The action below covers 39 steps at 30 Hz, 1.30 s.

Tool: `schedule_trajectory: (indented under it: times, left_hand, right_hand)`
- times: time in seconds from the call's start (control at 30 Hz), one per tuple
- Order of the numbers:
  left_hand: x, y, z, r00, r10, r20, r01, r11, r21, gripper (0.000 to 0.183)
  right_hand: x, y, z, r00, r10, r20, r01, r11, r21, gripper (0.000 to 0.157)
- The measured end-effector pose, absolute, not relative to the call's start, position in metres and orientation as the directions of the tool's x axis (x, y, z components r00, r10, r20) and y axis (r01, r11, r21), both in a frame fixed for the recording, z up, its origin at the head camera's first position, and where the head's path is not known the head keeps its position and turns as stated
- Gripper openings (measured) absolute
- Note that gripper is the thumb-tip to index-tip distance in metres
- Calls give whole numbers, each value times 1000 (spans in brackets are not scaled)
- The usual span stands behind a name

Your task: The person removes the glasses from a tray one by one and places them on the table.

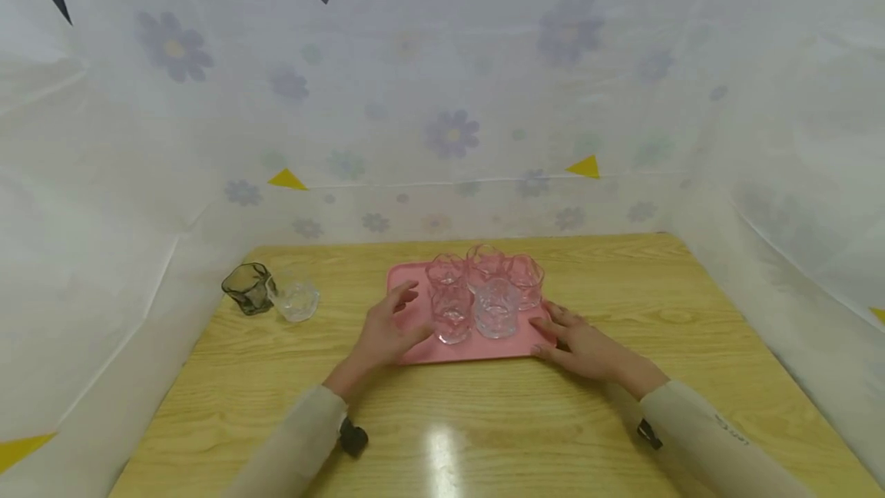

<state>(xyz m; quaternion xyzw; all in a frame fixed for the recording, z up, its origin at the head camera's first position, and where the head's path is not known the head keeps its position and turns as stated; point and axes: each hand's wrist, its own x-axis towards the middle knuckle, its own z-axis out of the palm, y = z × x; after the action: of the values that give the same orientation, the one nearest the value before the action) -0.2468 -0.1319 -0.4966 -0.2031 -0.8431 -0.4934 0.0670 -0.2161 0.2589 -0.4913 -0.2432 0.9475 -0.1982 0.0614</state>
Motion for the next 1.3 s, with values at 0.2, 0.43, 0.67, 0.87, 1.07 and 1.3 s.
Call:
schedule_trajectory:
  times: [0.2, 0.43, 0.67, 0.87, 1.07, 1.3]
  left_hand:
    - [-249, -119, -495, -909, 303, 286, 401, 446, 800, 83]
    - [-249, -108, -495, -901, 330, 282, 413, 457, 788, 85]
    - [-248, -99, -496, -915, 338, 221, 370, 484, 793, 91]
    - [-244, -94, -492, -918, 334, 214, 364, 495, 789, 92]
    - [-245, -90, -492, -914, 329, 240, 382, 491, 783, 89]
    - [-246, -86, -492, -919, 303, 253, 380, 500, 779, 84]
  right_hand:
    - [-216, 259, -490, -878, -479, -19, -430, 805, -409, 69]
    - [-217, 260, -491, -876, -483, -18, -435, 804, -405, 69]
    - [-218, 260, -493, -874, -486, -12, -440, 801, -405, 69]
    - [-217, 260, -493, -875, -483, -19, -435, 804, -406, 69]
    - [-217, 260, -493, -875, -485, -13, -439, 802, -405, 69]
    - [-216, 260, -494, -876, -482, -15, -435, 802, -409, 69]
